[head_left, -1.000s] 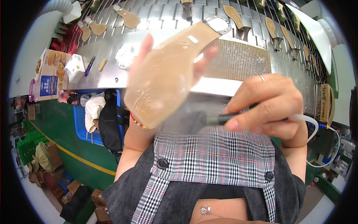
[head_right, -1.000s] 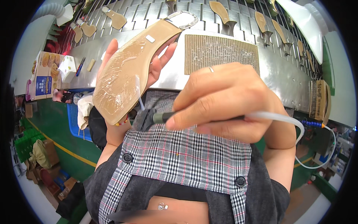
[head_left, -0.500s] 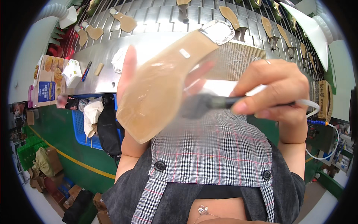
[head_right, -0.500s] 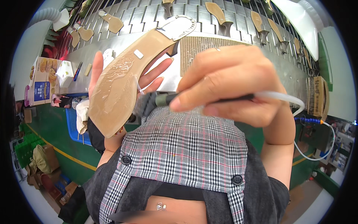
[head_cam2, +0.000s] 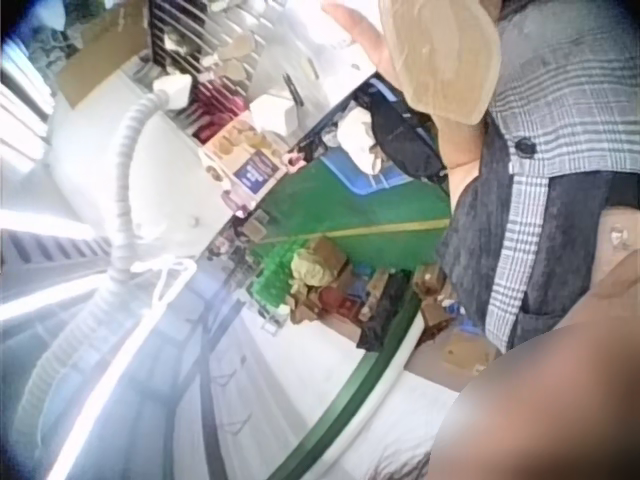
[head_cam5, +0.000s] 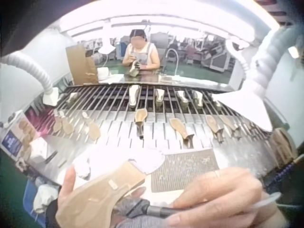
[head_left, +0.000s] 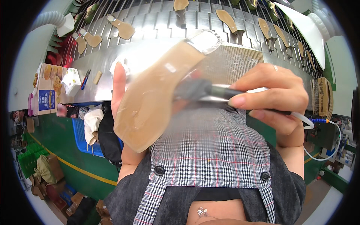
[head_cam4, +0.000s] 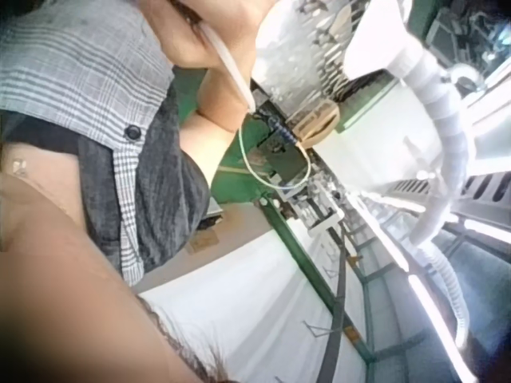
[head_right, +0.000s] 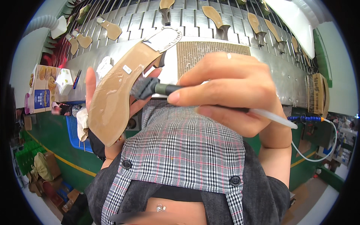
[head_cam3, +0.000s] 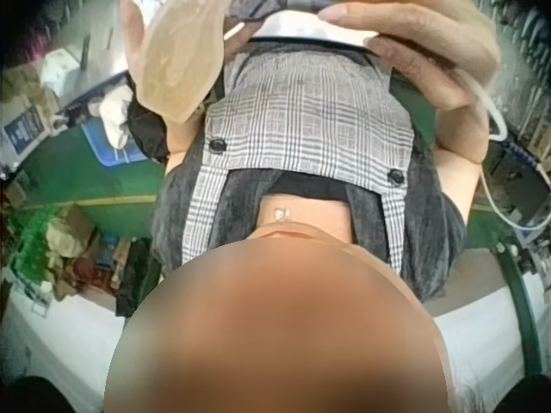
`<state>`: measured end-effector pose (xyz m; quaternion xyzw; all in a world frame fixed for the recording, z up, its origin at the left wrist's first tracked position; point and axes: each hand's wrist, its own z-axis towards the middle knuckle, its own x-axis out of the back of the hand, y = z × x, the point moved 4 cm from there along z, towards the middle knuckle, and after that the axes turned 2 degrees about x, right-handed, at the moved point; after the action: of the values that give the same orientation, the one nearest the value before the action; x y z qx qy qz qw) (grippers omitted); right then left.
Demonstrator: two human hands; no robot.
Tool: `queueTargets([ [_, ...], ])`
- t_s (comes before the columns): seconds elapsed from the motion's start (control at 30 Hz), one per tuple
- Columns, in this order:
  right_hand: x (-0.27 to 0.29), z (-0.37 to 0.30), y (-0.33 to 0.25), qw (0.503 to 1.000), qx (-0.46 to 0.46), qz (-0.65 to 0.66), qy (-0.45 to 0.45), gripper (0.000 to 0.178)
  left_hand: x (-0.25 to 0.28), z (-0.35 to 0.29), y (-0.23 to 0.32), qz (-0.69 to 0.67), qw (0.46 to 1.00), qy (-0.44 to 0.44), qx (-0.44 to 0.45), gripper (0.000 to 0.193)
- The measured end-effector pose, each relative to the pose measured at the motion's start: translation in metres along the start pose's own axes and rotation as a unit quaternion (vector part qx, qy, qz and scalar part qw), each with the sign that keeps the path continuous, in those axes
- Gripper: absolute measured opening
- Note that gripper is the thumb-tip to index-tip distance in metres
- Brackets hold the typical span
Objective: Applying adhesive to shoe soles using a brush on an assembly line.
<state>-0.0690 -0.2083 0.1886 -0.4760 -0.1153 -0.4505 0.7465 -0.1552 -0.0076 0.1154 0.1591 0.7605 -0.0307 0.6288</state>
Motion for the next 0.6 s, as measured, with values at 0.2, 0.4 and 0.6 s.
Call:
queueTargets([
  [0.2,0.004,-0.005,0.002,0.999,-0.039,-0.017,0.029,0.03,0.009,-0.009,0.004,0.001,0.995,0.088,-0.042,0.092],
  [0.4,0.022,-0.012,0.018,0.998,-0.032,-0.009,0.054,0.029,0.008,-0.01,0.007,-0.064,0.996,-0.069,0.005,0.097],
  [0.6,0.034,-0.016,0.04,0.976,-0.123,0.151,0.094,0.03,0.019,-0.017,0.01,-0.175,0.971,-0.113,0.116,0.082],
])
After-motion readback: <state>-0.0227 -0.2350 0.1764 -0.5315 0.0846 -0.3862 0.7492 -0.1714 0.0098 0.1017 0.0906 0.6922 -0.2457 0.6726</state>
